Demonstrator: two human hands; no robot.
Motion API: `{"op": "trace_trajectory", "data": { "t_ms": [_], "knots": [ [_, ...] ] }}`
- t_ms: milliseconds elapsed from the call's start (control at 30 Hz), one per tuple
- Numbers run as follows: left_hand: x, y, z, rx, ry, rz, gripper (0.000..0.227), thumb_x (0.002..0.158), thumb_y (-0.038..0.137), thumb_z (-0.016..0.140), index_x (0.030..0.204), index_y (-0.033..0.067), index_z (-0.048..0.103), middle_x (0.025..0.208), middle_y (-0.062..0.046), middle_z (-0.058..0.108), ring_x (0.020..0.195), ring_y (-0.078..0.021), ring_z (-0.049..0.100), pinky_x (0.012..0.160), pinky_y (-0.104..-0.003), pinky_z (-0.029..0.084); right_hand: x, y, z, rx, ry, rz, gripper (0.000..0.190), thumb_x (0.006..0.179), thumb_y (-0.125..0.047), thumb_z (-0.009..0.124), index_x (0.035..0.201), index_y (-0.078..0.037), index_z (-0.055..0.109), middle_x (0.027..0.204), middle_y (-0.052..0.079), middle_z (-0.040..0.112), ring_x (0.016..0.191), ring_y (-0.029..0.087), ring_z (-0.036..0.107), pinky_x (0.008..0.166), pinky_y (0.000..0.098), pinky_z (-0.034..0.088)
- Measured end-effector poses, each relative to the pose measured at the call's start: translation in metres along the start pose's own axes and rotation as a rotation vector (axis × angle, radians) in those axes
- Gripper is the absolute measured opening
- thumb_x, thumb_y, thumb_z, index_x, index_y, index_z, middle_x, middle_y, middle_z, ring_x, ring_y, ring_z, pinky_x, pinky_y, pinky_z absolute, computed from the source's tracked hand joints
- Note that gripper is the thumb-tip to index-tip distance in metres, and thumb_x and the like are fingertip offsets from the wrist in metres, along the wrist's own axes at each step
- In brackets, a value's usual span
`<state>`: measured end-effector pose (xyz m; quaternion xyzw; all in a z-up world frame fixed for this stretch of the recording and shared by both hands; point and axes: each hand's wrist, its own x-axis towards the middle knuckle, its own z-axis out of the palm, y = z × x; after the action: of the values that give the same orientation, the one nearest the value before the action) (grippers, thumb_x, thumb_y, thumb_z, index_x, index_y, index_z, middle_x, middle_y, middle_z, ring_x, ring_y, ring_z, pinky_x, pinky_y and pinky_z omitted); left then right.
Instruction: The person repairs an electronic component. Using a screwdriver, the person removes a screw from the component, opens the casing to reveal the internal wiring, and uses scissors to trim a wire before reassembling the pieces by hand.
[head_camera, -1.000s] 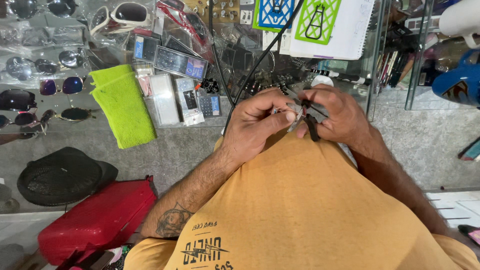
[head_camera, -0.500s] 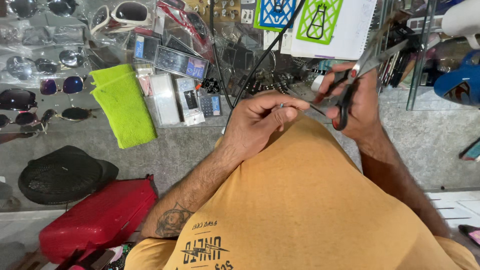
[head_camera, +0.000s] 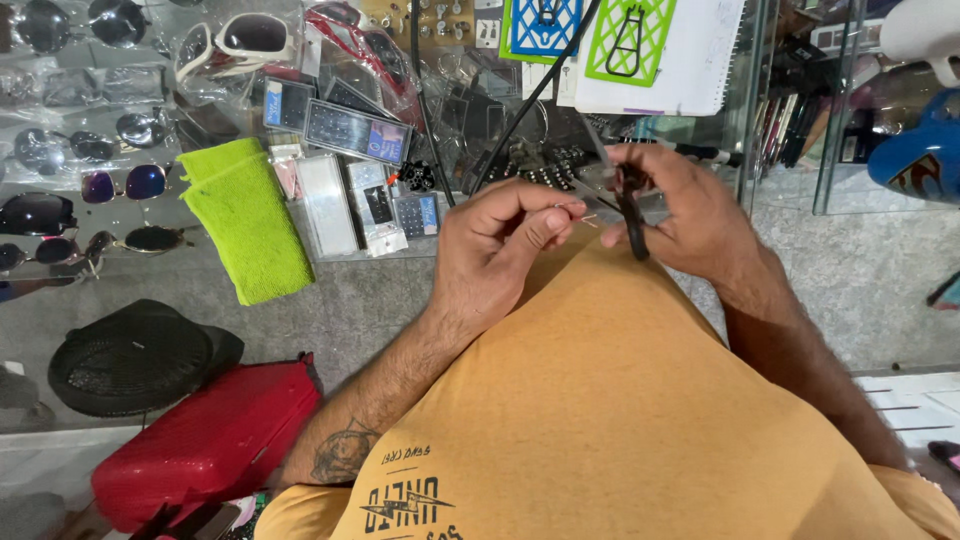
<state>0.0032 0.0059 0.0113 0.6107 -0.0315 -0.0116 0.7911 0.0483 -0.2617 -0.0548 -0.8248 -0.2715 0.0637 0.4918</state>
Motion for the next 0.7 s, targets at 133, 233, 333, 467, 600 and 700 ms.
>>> {"op": "trace_trajectory", "data": {
  "t_ms": [133,233,333,467,600,700],
  "knots": [
    [-0.001,0.002,-0.002,0.017,-0.028,0.031,0.012,0.107,0.008,0.074,0.109,0.0002,0.083,0.082,-0.009,0.074,0.077,-0.0161,0.076,0.073,-0.033,0.068,0.005,-0.002,0.003,-0.047,-0.030,-0.091,0.099,0.075,-0.042,0.103,0.152,0.008,0.065,0.122,0.028,0.074,0.105,0.046,0.076,0.091,0.0561,0.063],
    [-0.003,-0.003,-0.002,-0.084,-0.006,-0.016,0.013,0.108,0.006,0.072,0.107,-0.0014,0.082,0.083,-0.013,0.076,0.078,-0.0178,0.079,0.075,-0.034,0.071,0.012,-0.005,0.003,-0.011,-0.068,-0.149,0.105,0.071,-0.052,0.101,0.151,0.006,0.064,0.117,0.028,0.072,0.102,0.048,0.073,0.092,0.0595,0.061],
    [-0.004,-0.004,0.001,-0.158,-0.007,-0.046,0.012,0.107,0.006,0.072,0.106,-0.0012,0.082,0.082,-0.011,0.077,0.076,-0.0156,0.079,0.073,-0.031,0.069,0.016,-0.002,0.004,-0.065,-0.026,-0.214,0.102,0.075,-0.050,0.100,0.151,0.007,0.064,0.118,0.027,0.073,0.102,0.051,0.072,0.090,0.0611,0.060],
    [-0.005,-0.007,0.001,-0.253,-0.024,-0.135,0.013,0.106,0.009,0.074,0.102,-0.0002,0.082,0.077,-0.011,0.074,0.070,-0.0125,0.074,0.068,-0.028,0.063,0.023,0.006,0.005,-0.070,0.004,-0.272,0.101,0.076,-0.049,0.100,0.151,0.008,0.065,0.118,0.023,0.074,0.102,0.046,0.072,0.092,0.0586,0.060],
    [-0.008,-0.016,-0.001,-0.324,-0.056,-0.199,0.013,0.105,0.008,0.073,0.100,-0.0001,0.081,0.074,-0.010,0.073,0.068,-0.0099,0.070,0.065,-0.026,0.060,0.030,0.002,-0.002,-0.056,-0.018,-0.287,0.099,0.078,-0.049,0.100,0.151,0.007,0.064,0.118,0.024,0.074,0.104,0.047,0.070,0.093,0.0618,0.059],
    [-0.009,-0.022,0.000,-0.375,-0.049,-0.201,0.014,0.106,0.006,0.073,0.100,-0.0038,0.080,0.071,-0.011,0.071,0.065,-0.0093,0.067,0.063,-0.025,0.058,0.034,-0.010,-0.004,-0.129,-0.040,-0.345,0.084,0.090,-0.043,0.094,0.153,0.003,0.064,0.109,0.023,0.066,0.098,0.051,0.067,0.091,0.0663,0.059]
  ]
}}
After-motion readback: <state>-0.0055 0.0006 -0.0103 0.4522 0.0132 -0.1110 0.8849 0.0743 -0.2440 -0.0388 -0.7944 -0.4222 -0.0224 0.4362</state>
